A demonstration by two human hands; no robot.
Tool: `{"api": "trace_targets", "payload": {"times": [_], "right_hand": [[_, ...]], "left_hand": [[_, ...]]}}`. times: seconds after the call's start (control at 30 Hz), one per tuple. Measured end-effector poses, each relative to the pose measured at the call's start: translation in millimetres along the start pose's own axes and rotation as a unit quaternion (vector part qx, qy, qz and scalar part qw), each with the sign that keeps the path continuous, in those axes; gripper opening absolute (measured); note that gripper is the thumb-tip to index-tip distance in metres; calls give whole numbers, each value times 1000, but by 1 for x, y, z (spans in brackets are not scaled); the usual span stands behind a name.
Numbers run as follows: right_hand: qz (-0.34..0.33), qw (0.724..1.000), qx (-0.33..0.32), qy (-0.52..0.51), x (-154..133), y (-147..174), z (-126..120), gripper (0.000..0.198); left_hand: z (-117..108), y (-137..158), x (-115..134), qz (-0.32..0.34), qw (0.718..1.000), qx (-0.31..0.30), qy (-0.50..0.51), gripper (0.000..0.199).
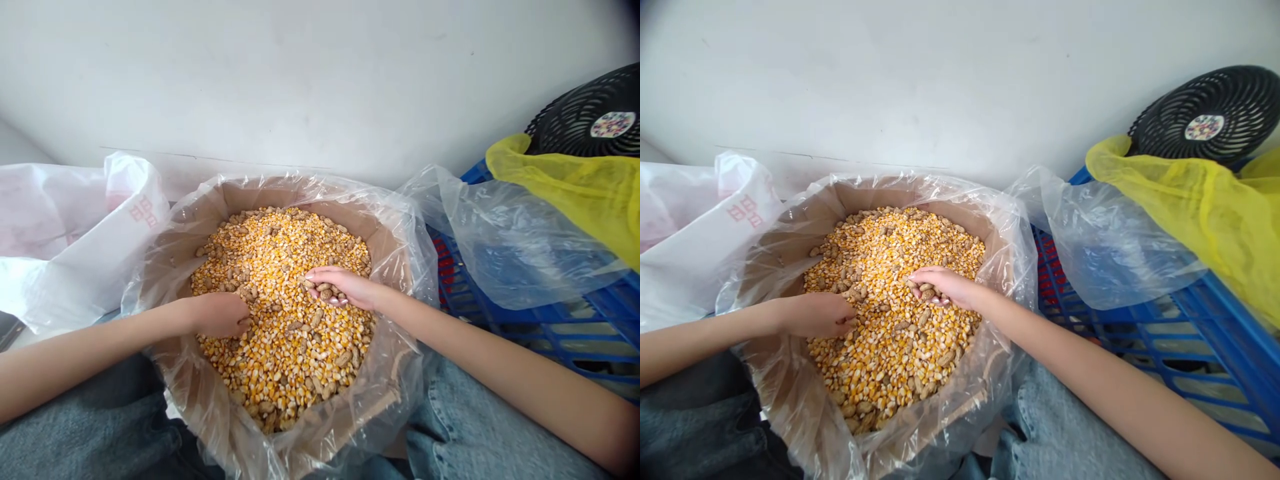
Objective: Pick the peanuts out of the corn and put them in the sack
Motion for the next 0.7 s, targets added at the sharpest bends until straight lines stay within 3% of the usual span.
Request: {"api": "trace_targets", "payload": {"times": [0.07,0.13,0.23,0.3,0.37,0.47,0.53,0.6,0.7], "right_hand": [[4,1000,-11,-28,-1,1,-1,22],[4,997,-40,-67,-5,2,-2,22],[-4,990,-91,-112,-10,4,-2,26],[-13,987,-107,-123,-12,4,-2,25],[-20,985,-112,-129,-11,4,-2,21],[-26,983,-117,-140,-10,4,-2,16],[-34,981,-120,-148,-9,5,-2,15],[-44,979,-117,-158,-10,6,-2,12],[-52,978,-100,-174,-10,7,-2,10]], "left_hand": [[-9,0,-3,9,996,2,89,21],[-16,0,-6,-4,972,-10,234,17],[-23,-4,-12,-46,879,-1,475,11],[-27,-7,-16,-64,806,63,585,5],[-31,-9,-20,-69,744,122,653,4],[-34,-9,-23,-60,688,125,712,5],[-32,-8,-25,-51,683,98,722,14],[-28,-9,-27,-46,710,93,697,26],[-23,-11,-31,-49,815,144,559,27]]}}
Point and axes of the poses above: each hand's wrist, its own y-axis away from the middle knuckle, its own z-axis out of the palm, x = y × z, the point moved 1 cm from there along -y, towards the middle knuckle, and after that the axes turned 5 degrees about x, right-handed, at the moved point
